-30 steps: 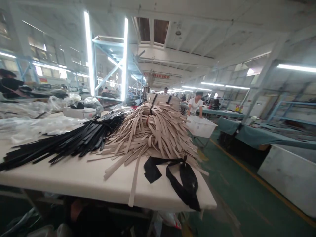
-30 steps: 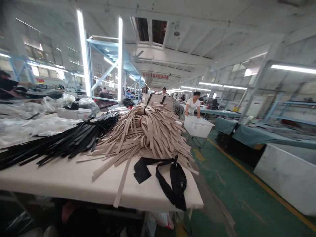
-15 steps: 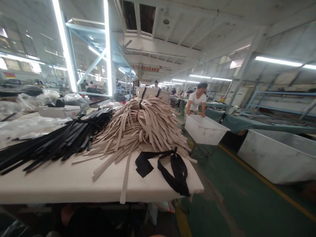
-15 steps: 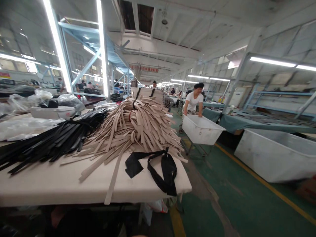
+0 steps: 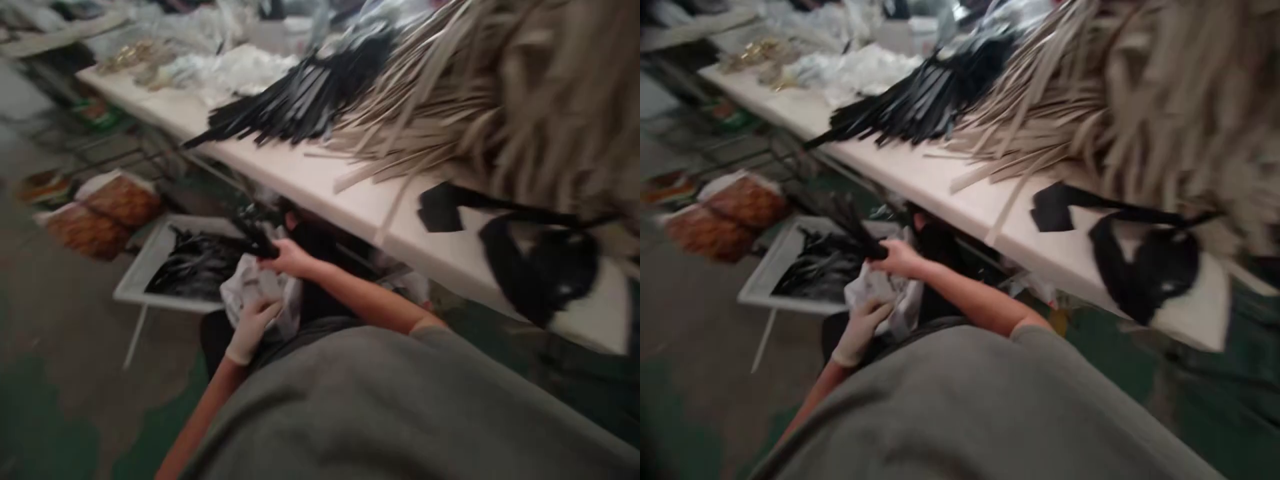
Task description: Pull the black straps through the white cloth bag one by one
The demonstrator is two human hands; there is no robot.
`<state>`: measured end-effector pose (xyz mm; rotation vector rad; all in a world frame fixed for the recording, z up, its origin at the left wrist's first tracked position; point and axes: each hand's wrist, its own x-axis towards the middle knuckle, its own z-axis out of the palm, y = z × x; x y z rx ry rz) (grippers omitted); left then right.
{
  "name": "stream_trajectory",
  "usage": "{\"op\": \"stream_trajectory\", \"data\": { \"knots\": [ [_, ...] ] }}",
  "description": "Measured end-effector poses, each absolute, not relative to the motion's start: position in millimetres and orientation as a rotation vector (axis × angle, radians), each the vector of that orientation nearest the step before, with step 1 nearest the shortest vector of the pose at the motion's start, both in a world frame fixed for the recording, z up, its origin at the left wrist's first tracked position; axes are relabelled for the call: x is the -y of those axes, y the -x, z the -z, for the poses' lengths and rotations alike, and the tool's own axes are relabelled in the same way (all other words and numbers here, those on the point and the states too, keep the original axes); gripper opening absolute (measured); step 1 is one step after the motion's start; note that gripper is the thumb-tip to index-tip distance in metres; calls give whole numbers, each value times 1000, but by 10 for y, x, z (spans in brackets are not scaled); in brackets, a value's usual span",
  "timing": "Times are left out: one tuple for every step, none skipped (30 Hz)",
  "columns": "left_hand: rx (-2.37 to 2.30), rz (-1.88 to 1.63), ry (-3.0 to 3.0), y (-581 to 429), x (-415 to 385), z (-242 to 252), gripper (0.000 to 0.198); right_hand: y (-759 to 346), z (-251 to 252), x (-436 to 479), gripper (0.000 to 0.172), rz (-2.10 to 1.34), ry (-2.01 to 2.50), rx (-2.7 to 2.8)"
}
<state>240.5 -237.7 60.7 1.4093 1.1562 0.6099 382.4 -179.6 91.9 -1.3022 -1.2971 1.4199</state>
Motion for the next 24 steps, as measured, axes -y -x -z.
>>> {"op": "stream_trajectory", "data": {
  "knots": [
    [-1210, -565, -1351, -2221, 2467, -581, 25, -3803, -829, 1734, 9, -1438, 1267, 1269],
    [-1213, -535, -1276, -2107, 2515, -548, 27, -3783, -746, 1677, 11, -1488, 1224, 1260],
    [-1198, -528, -1174, -2045, 2526, -506, 27, -3763, -680, 1634, 14, -1508, 1195, 1260],
    [-1177, -507, -1082, -2019, 2512, -459, 28, -3745, -634, 1608, 15, -1488, 1185, 1269],
    [-1147, -493, -1011, -2016, 2488, -413, 31, -3731, -609, 1599, 16, -1476, 1171, 1283],
    [-1118, -473, -963, -2026, 2464, -373, 34, -3717, -599, 1600, 17, -1457, 1162, 1300],
    [-1092, -445, -943, -2040, 2449, -341, 35, -3704, -597, 1603, 17, -1442, 1152, 1318],
    [-1072, -416, -945, -2054, 2446, -318, 36, -3691, -598, 1602, 18, -1437, 1143, 1333],
    [-1053, -388, -962, -2064, 2454, -303, 35, -3678, -598, 1593, 18, -1428, 1140, 1342],
    [-1037, -361, -986, -2070, 2473, -296, 34, -3664, -596, 1572, 17, -1413, 1142, 1343],
    [-1023, -336, -1011, -2073, 2498, -294, 32, -3653, -590, 1543, 17, -1394, 1147, 1341],
    [-1009, -311, -1028, -2076, 2528, -295, 30, -3642, -583, 1507, 17, -1373, 1151, 1335],
    [-996, -292, -1028, -2081, 2559, -297, 29, -3633, -574, 1468, 16, -1353, 1153, 1329],
    [-989, -282, -1010, -2091, 2589, -300, 27, -3624, -565, 1429, 15, -1339, 1155, 1324],
    [-984, -277, -974, -2103, 2616, -303, 25, -3615, -555, 1393, 14, -1331, 1155, 1322],
    [-981, -277, -926, -2117, 2639, -304, 24, -3605, -544, 1362, 14, -1328, 1156, 1323],
    [-975, -283, -873, -2130, 2656, -303, 23, -3594, -533, 1337, 13, -1326, 1161, 1327],
    [-965, -295, -818, -2138, 2666, -301, 24, -3583, -524, 1320, 13, -1319, 1172, 1326],
    [-956, -316, -760, -2138, 2665, -296, 25, -3574, -517, 1311, 14, -1309, 1189, 1322],
    [-952, -346, -697, -2127, 2654, -290, 27, -3569, -516, 1313, 16, -1303, 1209, 1312],
    [-957, -385, -631, -2104, 2631, -281, 28, -3570, -520, 1326, 18, -1306, 1232, 1298],
    [-974, -437, -565, -2067, 2597, -272, 28, -3579, -531, 1352, 20, -1323, 1257, 1279],
    [-1000, -503, -496, -2018, 2553, -261, 27, -3597, -547, 1392, 21, -1354, 1281, 1263],
    [-1033, -581, -424, -1960, 2503, -252, 25, -3625, -568, 1448, 21, -1396, 1302, 1257]
  ]
}}
